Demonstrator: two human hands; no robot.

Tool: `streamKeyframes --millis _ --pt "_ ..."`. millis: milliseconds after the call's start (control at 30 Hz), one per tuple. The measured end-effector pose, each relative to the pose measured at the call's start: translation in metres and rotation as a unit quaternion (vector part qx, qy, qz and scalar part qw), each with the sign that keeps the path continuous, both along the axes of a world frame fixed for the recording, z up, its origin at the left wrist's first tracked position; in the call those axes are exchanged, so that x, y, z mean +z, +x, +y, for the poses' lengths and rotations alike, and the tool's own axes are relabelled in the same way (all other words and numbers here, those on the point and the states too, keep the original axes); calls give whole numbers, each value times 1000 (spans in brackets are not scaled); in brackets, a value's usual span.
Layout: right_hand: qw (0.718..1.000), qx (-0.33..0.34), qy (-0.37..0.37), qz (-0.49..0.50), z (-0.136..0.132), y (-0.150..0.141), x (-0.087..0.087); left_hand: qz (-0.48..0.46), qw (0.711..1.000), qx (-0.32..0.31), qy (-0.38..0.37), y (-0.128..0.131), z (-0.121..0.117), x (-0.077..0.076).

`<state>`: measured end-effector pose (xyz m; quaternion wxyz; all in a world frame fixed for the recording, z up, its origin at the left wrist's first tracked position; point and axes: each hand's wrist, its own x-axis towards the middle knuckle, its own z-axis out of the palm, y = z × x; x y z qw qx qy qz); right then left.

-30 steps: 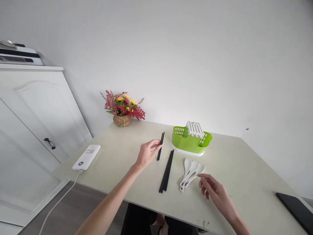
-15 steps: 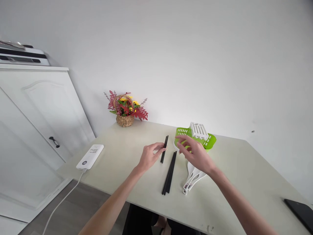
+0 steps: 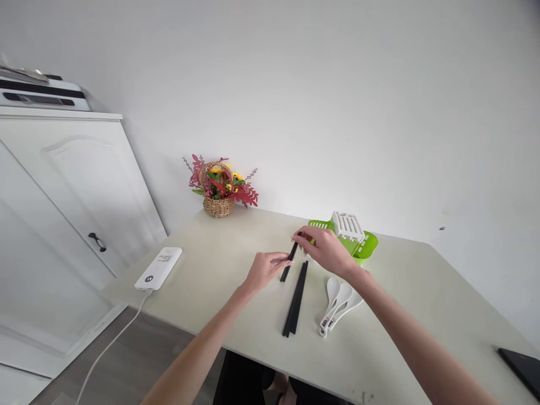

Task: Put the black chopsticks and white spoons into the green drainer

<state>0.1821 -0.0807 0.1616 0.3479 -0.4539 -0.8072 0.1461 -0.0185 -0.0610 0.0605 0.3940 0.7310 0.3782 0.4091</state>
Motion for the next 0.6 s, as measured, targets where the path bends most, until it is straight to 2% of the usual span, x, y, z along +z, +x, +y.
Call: streamKeyframes --millis 233,333,467,600 --pt "1000 -20 -15 11 5 3 -2 14 999 -19 -44 -5 4 -42" --pt "999 -30 -14 11 4 8 3 20 999 -21 -40 -8 5 -57" --pt "995 -86 16 40 8 30 28 35 999 22 -27 -13 10 -67" --pt "975 -179 101 88 18 66 65 38 996 71 -39 -14 14 -70"
